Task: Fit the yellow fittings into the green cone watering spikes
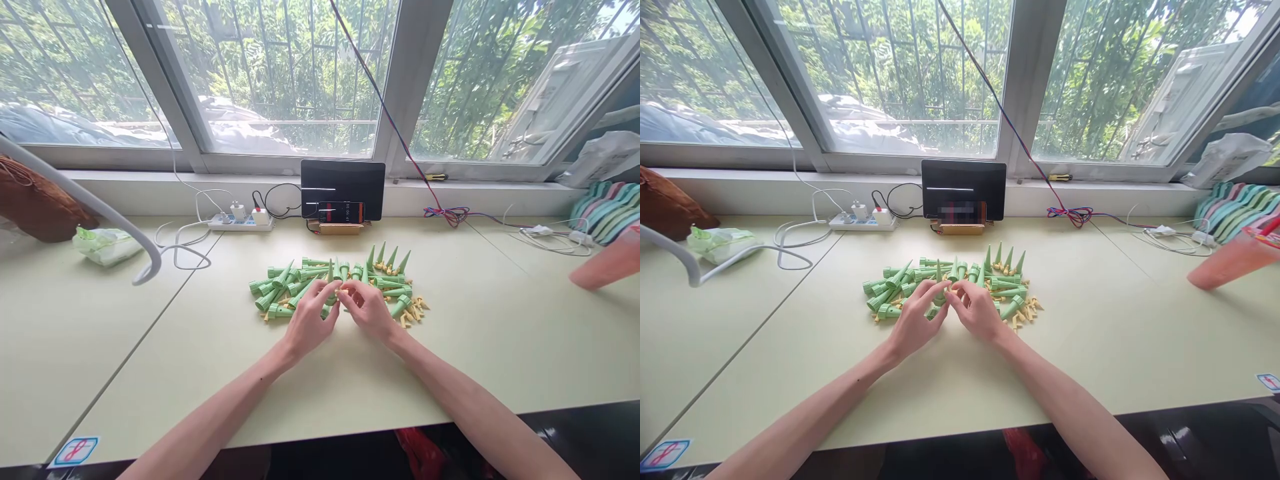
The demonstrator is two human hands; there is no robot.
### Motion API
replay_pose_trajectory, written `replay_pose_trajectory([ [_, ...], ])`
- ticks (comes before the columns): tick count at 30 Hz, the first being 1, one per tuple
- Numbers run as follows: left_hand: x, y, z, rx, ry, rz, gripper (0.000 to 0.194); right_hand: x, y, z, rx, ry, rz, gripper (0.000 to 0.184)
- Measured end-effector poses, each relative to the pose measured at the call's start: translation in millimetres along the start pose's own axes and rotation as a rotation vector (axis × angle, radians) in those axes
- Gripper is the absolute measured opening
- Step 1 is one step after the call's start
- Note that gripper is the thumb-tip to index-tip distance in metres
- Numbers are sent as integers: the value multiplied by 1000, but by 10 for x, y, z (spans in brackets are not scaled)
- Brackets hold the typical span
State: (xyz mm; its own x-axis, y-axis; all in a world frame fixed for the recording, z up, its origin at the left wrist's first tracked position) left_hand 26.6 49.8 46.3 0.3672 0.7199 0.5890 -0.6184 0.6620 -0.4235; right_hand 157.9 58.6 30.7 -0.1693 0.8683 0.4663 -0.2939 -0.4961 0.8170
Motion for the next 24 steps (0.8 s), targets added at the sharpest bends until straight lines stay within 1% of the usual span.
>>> replay_pose_trajectory([
  [6,2,0,1,2,-1,-11,40,-7,9,-10,12,-10,51,19],
  [13,-7,0,-19,-3,8,-9,39,-9,-29,-13,-29,12,5,33],
  [19,-9,-21,-16,-15,7,-24,39,-6,-34,-9,-51,5,-6,43],
  [21,-6,-15,-10,-11,4,-16,39,-6,-23,-1,-50,-6,-4,41],
  [24,1,0,0,-6,2,-1,39,-6,0,12,-20,-23,-1,29],
])
Point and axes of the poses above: each hand's wrist, its own x-axis towards the middle knuckle, its own z-axis out of the back of the hand, y = z × x, the point moved 7 cm from there along x, towards the middle knuckle, and after that the axes turned 7 degrees about x, right-handed, at the moved point
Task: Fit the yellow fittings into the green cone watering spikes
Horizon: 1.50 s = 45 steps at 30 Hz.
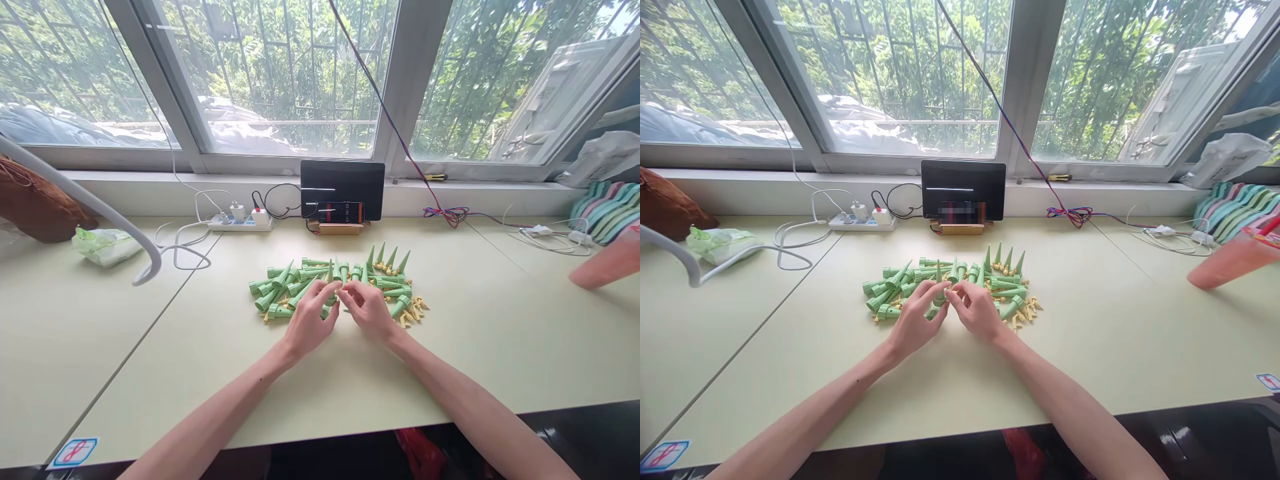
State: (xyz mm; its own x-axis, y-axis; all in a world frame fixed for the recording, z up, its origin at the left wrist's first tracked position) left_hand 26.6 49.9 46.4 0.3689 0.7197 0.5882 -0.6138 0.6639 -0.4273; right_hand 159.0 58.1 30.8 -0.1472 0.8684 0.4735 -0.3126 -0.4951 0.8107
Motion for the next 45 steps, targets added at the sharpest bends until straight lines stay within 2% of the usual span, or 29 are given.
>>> replay_pose_trajectory([
  [8,1,3,0,13,-6,-1,40,-2,6,-31,8,17,50,21],
  [19,-6,-7,-15,2,5,-16,40,-6,-51,-52,-36,47,7,45],
  [21,-6,-2,-16,3,7,-11,39,-7,-46,-50,-37,47,3,44],
  [25,-1,15,-8,4,7,11,38,-10,-20,-34,11,30,-3,26],
  [29,0,20,-6,8,8,11,39,-9,5,-33,26,23,32,22],
  [33,-10,20,-18,7,14,4,39,-4,-23,-41,-3,34,29,26],
  [41,-8,-30,-20,-19,13,-25,39,-10,-99,-62,2,68,-45,46],
  [45,-3,-5,-16,-2,10,-3,37,-12,-59,-28,17,33,-54,34],
])
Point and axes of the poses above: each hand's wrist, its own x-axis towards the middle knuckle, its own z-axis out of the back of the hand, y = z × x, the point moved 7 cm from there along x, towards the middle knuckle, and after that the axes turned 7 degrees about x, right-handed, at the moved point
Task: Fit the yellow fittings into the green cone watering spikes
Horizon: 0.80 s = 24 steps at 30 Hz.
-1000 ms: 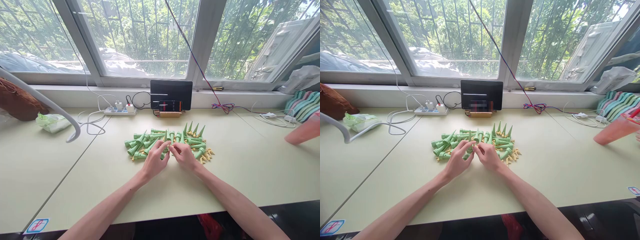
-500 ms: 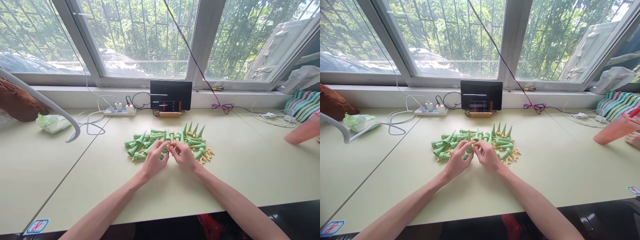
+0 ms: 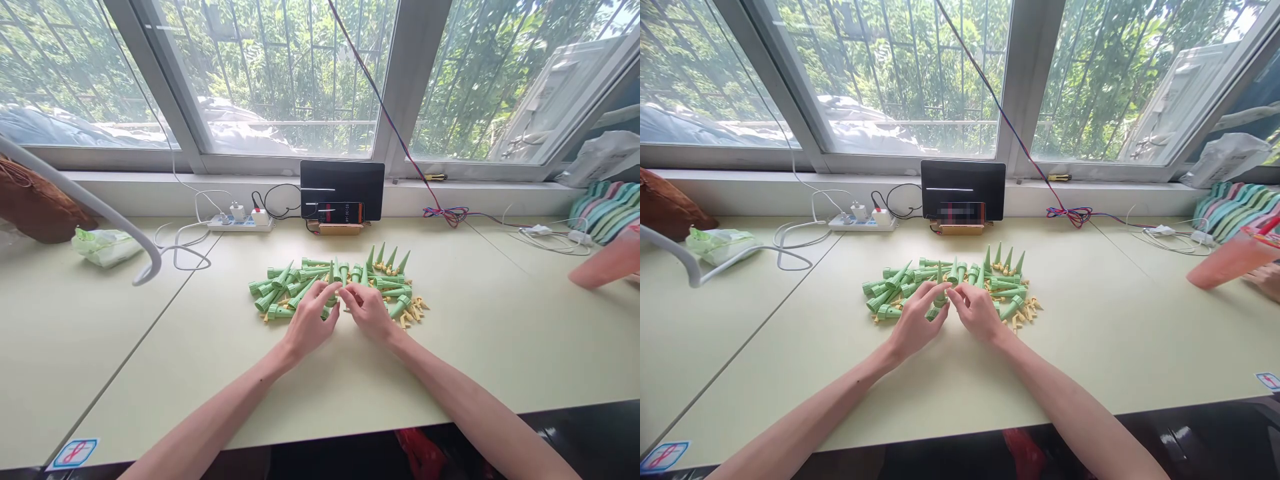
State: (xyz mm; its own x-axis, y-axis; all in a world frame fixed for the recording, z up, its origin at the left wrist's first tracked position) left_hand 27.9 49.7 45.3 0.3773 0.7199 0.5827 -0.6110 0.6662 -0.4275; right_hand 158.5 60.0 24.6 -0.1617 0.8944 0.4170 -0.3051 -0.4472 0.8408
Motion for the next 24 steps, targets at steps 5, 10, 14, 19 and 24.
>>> replay_pose_trajectory([
  [5,3,29,3,3,1,15,38,-4,60,8,11,-19,50,26],
  [10,-3,16,-2,7,-1,5,39,-1,18,-27,17,-2,56,21],
  [14,-5,1,-9,6,1,-5,39,3,1,-20,-1,4,47,28],
  [19,-2,-10,-15,-3,9,-17,40,7,-22,-17,-13,15,19,39],
  [24,4,11,-8,-5,6,2,37,-3,4,-20,-1,10,18,24],
])
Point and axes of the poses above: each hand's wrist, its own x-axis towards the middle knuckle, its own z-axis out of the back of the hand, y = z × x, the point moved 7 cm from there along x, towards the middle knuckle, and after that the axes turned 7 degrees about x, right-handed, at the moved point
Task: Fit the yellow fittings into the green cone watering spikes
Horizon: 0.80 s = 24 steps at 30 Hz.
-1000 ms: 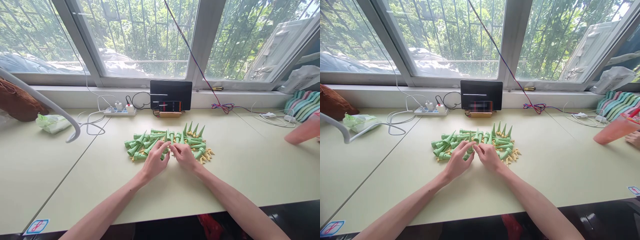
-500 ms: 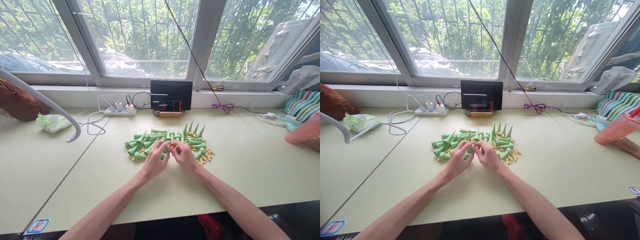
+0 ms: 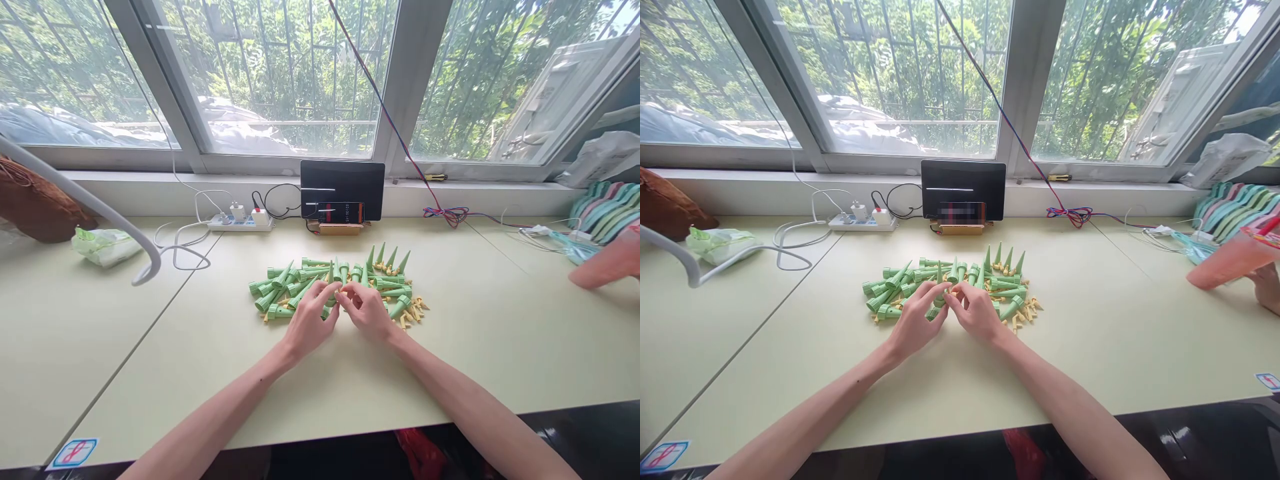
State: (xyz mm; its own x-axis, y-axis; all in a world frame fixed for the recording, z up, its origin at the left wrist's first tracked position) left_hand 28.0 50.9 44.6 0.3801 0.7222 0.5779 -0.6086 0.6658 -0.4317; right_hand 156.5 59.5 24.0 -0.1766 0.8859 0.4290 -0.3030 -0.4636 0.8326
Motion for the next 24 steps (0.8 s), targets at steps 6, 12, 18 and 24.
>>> replay_pose_trajectory([
  [6,-2,-2,-7,-5,5,-3,39,-5,22,-21,3,6,37,18],
  [12,-9,-11,-10,2,3,-13,38,1,-29,-16,-14,12,16,30],
  [18,-13,-20,-14,-5,13,-15,39,1,-48,-22,-6,25,3,44],
  [24,-12,-26,-12,1,10,-15,39,4,-59,-26,-40,23,-14,48],
])
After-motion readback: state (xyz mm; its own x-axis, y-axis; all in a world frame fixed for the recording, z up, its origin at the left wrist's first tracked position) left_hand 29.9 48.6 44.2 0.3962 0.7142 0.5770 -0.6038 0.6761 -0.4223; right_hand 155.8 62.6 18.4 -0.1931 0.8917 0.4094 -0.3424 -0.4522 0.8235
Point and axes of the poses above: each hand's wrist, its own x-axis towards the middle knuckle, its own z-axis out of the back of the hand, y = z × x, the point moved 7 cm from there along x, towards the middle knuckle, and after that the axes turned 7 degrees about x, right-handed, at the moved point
